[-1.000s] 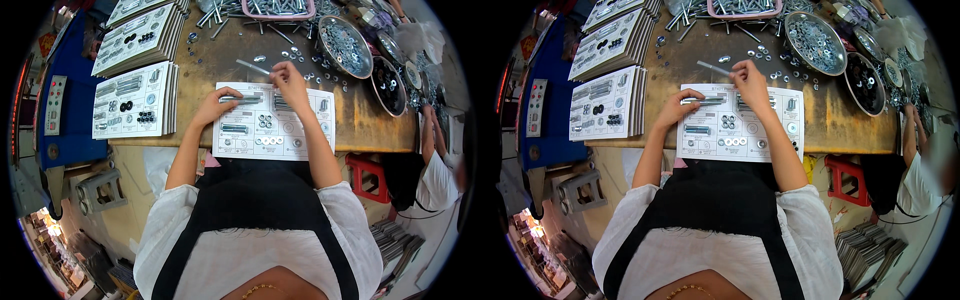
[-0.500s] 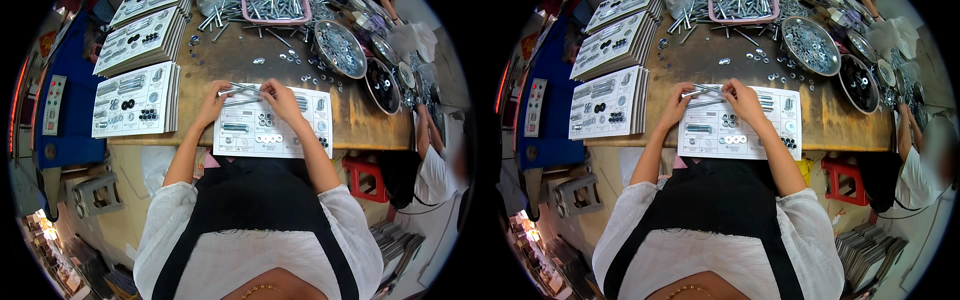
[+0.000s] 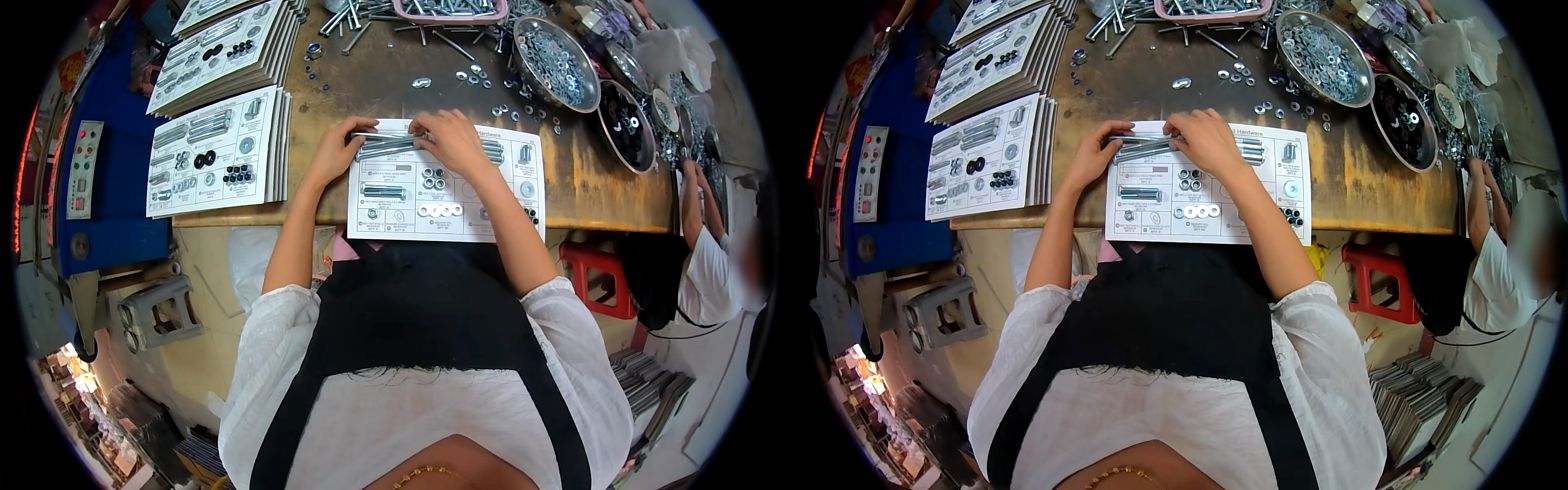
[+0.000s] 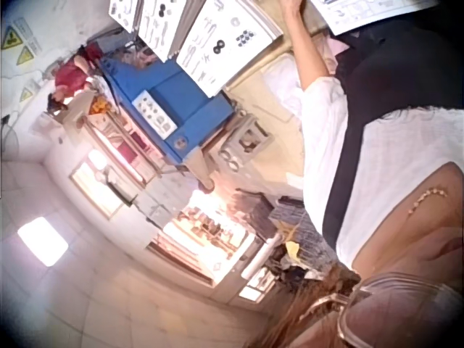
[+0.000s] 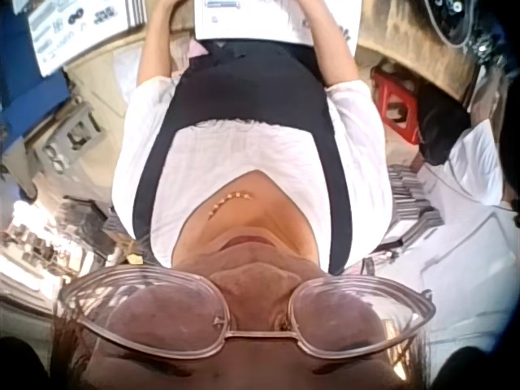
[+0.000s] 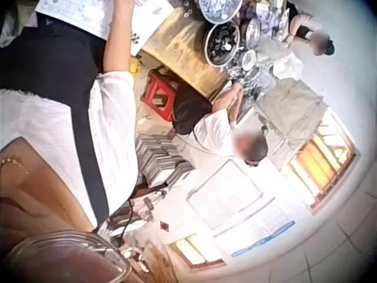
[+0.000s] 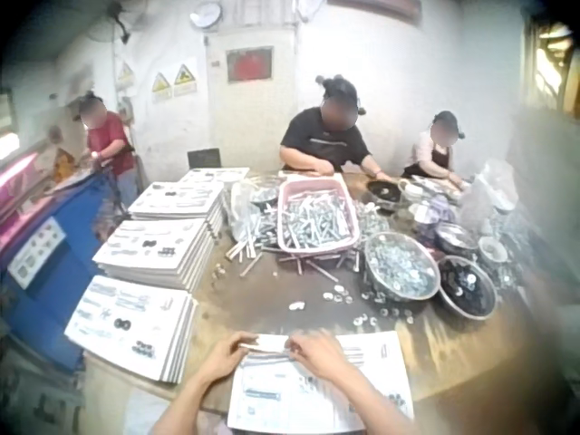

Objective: The person assembles fasteners by hand, picking up bolts, nuts, and washers from a table and screwing them together. The person places the assembled fasteners onto a printed instruction sheet and stacks completed sheets on the table.

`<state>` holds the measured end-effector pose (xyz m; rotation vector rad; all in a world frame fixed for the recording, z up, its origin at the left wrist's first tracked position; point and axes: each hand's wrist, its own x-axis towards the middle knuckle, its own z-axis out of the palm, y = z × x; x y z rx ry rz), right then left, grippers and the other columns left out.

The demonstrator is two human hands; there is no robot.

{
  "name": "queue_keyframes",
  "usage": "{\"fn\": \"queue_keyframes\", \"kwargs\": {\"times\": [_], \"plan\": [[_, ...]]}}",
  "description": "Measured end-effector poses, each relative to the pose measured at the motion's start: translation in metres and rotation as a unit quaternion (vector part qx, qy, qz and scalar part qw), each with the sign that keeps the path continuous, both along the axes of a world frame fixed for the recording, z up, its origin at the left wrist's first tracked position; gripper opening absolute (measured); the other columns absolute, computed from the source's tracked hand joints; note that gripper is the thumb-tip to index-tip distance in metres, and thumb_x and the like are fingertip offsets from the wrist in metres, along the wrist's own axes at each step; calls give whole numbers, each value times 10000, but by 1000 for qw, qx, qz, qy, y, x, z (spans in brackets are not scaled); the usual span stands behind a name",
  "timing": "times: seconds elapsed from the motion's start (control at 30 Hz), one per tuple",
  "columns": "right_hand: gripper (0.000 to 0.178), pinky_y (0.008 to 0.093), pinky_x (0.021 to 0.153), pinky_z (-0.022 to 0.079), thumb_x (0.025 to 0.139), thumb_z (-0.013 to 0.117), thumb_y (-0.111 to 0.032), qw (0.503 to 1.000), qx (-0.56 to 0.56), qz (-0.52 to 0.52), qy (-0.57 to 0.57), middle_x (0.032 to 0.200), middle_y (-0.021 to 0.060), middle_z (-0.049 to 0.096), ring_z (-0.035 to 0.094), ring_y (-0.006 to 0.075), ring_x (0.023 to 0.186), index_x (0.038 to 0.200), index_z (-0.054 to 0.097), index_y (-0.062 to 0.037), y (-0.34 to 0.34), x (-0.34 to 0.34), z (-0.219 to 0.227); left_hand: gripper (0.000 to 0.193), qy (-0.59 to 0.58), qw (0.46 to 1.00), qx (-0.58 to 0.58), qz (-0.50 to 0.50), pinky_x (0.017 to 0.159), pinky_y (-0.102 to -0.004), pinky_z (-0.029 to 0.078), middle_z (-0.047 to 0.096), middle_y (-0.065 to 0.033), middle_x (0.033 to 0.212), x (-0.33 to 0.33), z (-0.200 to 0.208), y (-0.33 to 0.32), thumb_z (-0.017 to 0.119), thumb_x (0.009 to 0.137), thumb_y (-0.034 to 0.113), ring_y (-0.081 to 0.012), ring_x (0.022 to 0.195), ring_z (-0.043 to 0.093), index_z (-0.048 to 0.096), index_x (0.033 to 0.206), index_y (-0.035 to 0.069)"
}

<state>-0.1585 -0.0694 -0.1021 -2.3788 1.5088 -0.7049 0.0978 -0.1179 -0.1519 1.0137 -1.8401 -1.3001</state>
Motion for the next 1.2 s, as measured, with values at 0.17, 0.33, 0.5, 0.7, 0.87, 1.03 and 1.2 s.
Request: {"fn": "queue_keyframes", "kwargs": {"times": [0.17, 0.33, 0.5, 0.7, 0.87, 1.03, 1.2], "plan": [[96, 406, 793, 439, 877, 604, -128, 994, -43, -101, 6, 812, 76, 677, 621, 273, 865, 961, 646, -108, 7, 0, -8, 375, -266, 928, -257, 29, 921, -385, 452, 623, -87, 1107, -7, 36, 23, 711, 810, 175, -284, 1080, 558, 646, 1166, 78], [136, 432, 755, 483, 866, 609, -119, 984, 32, -175, 5, 790, 120, 681, 648, 303, 804, 990, 659, -96, 15, 4, -8, 393, -385, 912, -142, -2, 811, -381, 509, 579, -62, 1145, -19, 46, 23, 727, 813, 255, -279, 951, 627, 649, 1186, 157], [145, 449, 678, 509, 892, 589, -123, 972, 77, -216, -46, 784, 141, 692, 671, 323, 753, 1009, 666, -88, 18, 2, -8, 321, -325, 930, -171, -19, 801, -403, 515, 578, -64, 1111, -32, 42, 13, 711, 827, 212, -297, 916, 639, 676, 1143, 165], [157, 447, 702, 512, 906, 569, -130, 962, 125, -220, -107, 849, 152, 704, 674, 332, 793, 1019, 669, -83, 17, -2, -2, 308, -291, 945, -150, -26, 839, -402, 518, 575, -69, 1116, -31, 37, 11, 701, 837, 199, -305, 961, 637, 687, 1145, 194], [159, 432, 765, 511, 908, 559, -122, 972, 21, -174, -160, 923, 154, 699, 658, 354, 883, 999, 674, -60, -43, -17, 18, 304, -243, 957, -155, -8, 814, -396, 511, 572, -64, 1099, -28, 26, 13, 695, 840, 184, -299, 937, 632, 695, 1144, 190], [242, 429, 770, 516, 936, 528, -224, 964, -90, -237, -80, 931, 113, 714, 671, 318, 890, 1006, 724, -100, -178, -36, 32, 351, -205, 970, -134, 16, 811, -375, 508, 561, -80, 1137, -28, 23, 15, 710, 832, 199, -292, 938, 628, 660, 1175, 145], [258, 466, 699, 546, 791, 668, -300, 944, -86, -302, 97, 867, 203, 708, 699, 366, 799, 853, 715, -54, -273, -24, 12, 434, -115, 975, -163, 102, 687, -300, 482, 540, -117, 1165, -19, 28, 25, 704, 833, 104, -190, 781, 542, 582, 1248, 63]]}}
